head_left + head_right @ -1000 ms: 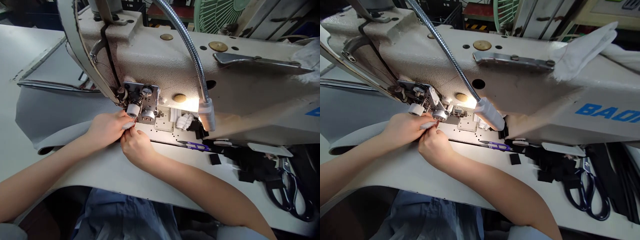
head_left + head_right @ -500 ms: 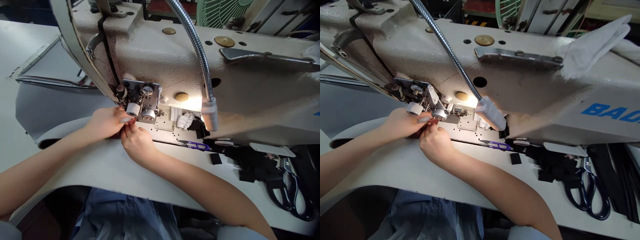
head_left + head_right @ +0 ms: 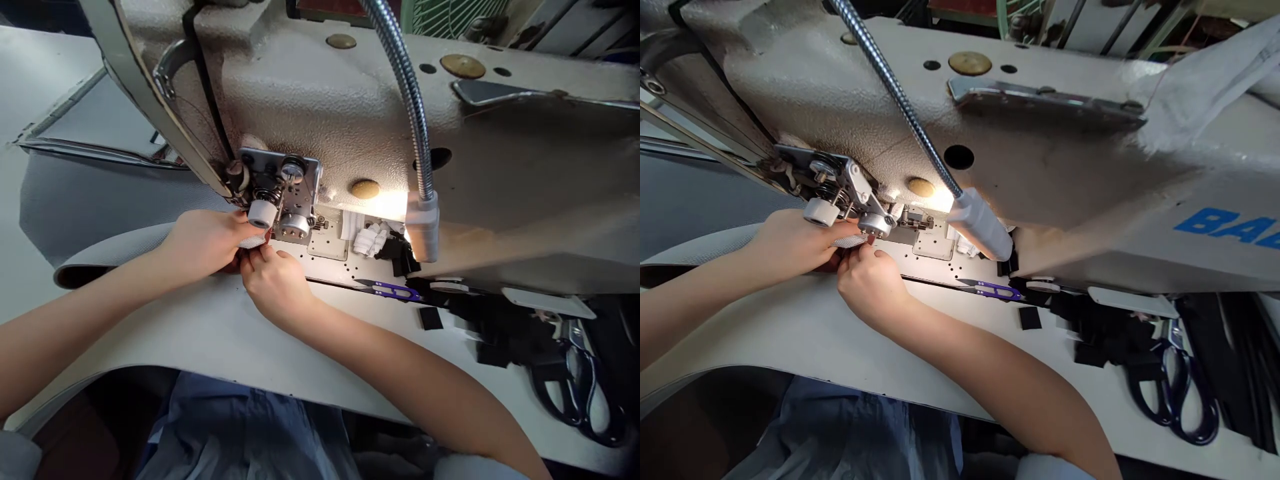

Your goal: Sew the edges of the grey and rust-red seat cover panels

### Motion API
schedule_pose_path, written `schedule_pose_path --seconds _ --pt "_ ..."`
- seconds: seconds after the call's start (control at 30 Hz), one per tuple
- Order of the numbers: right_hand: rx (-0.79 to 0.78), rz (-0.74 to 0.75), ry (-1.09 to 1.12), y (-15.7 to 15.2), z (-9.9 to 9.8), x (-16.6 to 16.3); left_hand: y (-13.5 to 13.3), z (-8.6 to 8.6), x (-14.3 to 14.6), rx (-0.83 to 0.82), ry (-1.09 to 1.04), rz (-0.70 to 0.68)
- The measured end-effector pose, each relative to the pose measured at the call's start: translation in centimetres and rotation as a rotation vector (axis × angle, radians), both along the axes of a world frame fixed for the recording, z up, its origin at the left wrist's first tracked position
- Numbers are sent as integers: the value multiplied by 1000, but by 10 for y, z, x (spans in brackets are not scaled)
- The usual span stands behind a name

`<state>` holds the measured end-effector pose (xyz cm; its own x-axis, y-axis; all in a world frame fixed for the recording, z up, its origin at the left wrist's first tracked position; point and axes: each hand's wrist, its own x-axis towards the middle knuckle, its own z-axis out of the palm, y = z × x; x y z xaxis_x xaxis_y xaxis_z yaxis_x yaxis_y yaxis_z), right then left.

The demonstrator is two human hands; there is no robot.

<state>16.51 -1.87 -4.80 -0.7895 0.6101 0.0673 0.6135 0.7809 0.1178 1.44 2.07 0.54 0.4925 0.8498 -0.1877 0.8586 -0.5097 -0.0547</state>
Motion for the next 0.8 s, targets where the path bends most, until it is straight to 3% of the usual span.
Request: schedule_pose_path --seconds 0.2,0.43,0.73,0.8 --pt "-68 -28 67 -3 -2 -2 -5 -7 2 76 -13 -17" --pt "-116 -53 99 2 -8 -6 -4 -5 8 32 7 20" --pt "-56 -83 58 0 -4 -3 -5 -15 6 67 -40 38" --pt "-66 -91 59 0 -4 -3 -3 -16 5 18 -144 47"
